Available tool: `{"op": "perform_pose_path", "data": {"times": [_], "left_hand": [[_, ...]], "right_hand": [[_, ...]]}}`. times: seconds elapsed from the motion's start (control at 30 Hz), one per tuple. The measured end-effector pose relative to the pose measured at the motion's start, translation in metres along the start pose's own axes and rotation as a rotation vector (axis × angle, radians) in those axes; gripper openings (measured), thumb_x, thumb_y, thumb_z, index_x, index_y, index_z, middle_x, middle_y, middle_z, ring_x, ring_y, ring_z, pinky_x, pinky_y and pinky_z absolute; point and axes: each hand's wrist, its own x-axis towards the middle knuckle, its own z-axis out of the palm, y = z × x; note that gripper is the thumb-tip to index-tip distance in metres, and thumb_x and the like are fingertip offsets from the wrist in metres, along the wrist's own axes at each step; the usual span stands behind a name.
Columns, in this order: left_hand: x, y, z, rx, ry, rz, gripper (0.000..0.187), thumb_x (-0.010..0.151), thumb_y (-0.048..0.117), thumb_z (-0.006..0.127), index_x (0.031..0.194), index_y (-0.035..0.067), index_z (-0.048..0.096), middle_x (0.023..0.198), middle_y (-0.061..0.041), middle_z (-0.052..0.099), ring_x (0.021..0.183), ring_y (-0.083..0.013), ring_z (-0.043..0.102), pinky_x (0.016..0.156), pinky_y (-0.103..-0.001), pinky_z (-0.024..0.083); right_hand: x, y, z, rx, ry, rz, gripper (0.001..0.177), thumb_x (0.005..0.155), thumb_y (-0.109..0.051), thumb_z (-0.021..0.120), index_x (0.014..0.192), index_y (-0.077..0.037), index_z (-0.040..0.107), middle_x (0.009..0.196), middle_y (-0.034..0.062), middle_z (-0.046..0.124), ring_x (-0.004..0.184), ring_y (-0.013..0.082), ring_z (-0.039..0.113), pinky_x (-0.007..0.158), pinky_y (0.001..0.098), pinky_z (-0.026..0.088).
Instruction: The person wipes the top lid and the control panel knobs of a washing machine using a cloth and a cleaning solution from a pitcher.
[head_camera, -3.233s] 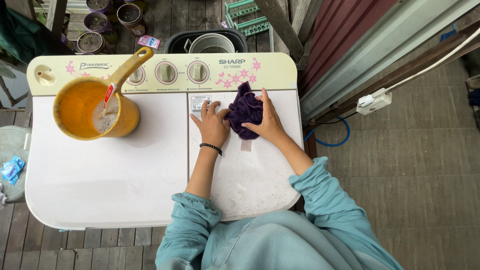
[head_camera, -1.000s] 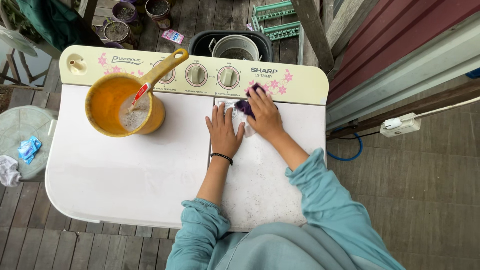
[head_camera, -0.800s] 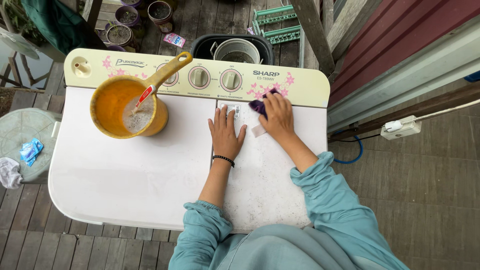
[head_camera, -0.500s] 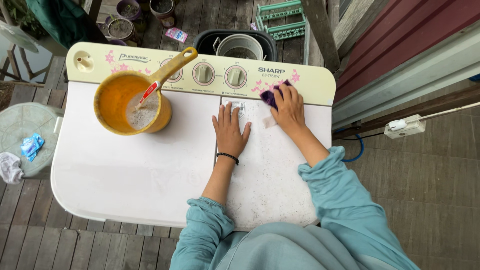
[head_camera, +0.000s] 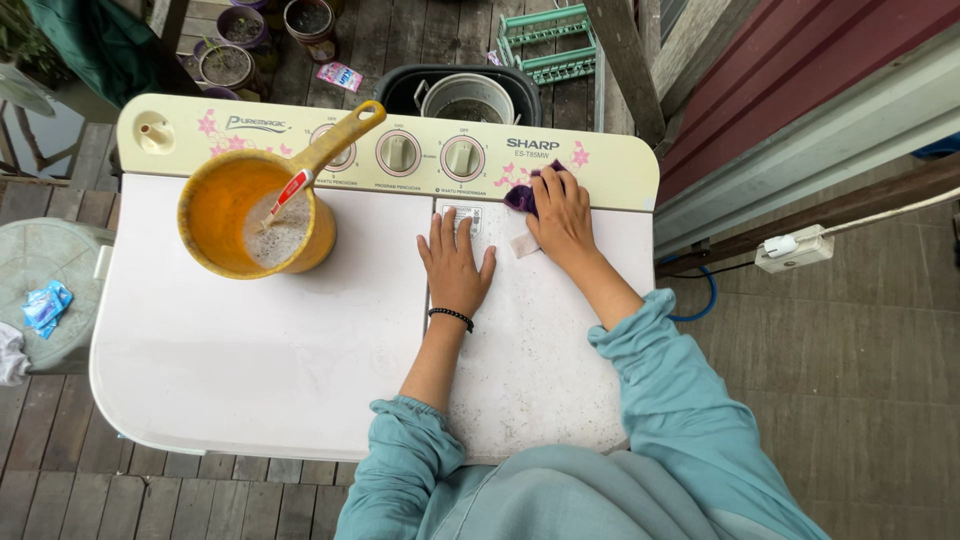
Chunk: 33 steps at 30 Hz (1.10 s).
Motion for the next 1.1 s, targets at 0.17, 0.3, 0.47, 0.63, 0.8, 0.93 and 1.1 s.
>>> {"op": "perform_pose_path", "data": {"times": [0.17,0.3,0.47,0.63,0.8,0.93,1.1], "left_hand": [[0.000,0.000,-0.001,-0.016,0.004,-0.005,0.061,0.094,0.040,0.064,0.142,0.005,0.052,0.158,-0.018,0.038,0.151,-0.0390,0.026,0.120,-0.065,0.016],[-0.001,-0.001,0.000,-0.015,0.007,0.008,0.060,0.095,0.040,0.063,0.143,0.004,0.052,0.158,-0.018,0.038,0.151,-0.0392,0.026,0.120,-0.065,0.016],[-0.001,0.000,-0.001,-0.018,0.003,0.003,0.060,0.094,0.040,0.064,0.141,0.004,0.052,0.158,-0.018,0.038,0.151,-0.0393,0.026,0.119,-0.066,0.017],[0.002,0.001,-0.006,-0.051,-0.007,-0.002,0.059,0.093,0.038,0.066,0.140,0.004,0.052,0.158,-0.018,0.038,0.151,-0.0394,0.026,0.119,-0.066,0.017],[0.002,0.003,-0.011,-0.091,-0.011,-0.015,0.058,0.093,0.037,0.068,0.139,0.005,0.053,0.157,-0.018,0.039,0.151,-0.0392,0.026,0.119,-0.066,0.017],[0.001,0.005,-0.011,-0.076,-0.009,-0.015,0.059,0.092,0.036,0.068,0.139,0.005,0.053,0.157,-0.017,0.039,0.151,-0.0387,0.027,0.120,-0.066,0.017],[0.002,0.008,-0.011,-0.051,0.007,-0.011,0.058,0.091,0.035,0.067,0.138,0.003,0.052,0.155,-0.019,0.039,0.150,-0.0399,0.027,0.119,-0.067,0.016]], "right_hand": [[-0.017,-0.010,0.002,0.017,-0.049,0.041,0.056,0.082,-0.019,0.075,0.131,0.000,0.056,0.141,0.0136,0.050,0.130,0.0342,0.045,0.101,0.0481,0.040],[-0.025,-0.013,-0.001,0.020,-0.048,0.034,0.057,0.082,-0.021,0.075,0.132,-0.001,0.056,0.141,0.0138,0.050,0.131,0.0345,0.045,0.104,0.0488,0.039],[-0.010,-0.002,0.002,0.026,-0.036,0.016,0.065,0.081,-0.022,0.077,0.138,-0.002,0.054,0.144,0.0159,0.049,0.133,0.0368,0.043,0.106,0.0514,0.038],[0.016,0.033,0.034,-0.006,0.110,0.126,0.068,0.086,-0.021,0.074,0.147,-0.001,0.050,0.156,0.0187,0.041,0.148,0.0386,0.033,0.122,0.0576,0.024],[-0.011,0.087,0.037,-0.065,0.157,0.416,0.064,0.093,-0.019,0.067,0.152,-0.002,0.047,0.164,0.0178,0.035,0.153,0.0400,0.029,0.125,0.0609,0.017],[-0.055,0.101,0.015,-0.040,0.173,0.605,0.063,0.096,-0.024,0.064,0.151,0.002,0.045,0.161,0.0224,0.036,0.150,0.0422,0.033,0.122,0.0585,0.022],[-0.059,0.071,0.025,-0.117,0.087,0.743,0.064,0.096,-0.025,0.064,0.147,0.009,0.044,0.158,0.0280,0.038,0.143,0.0465,0.036,0.120,0.0570,0.026]]}}
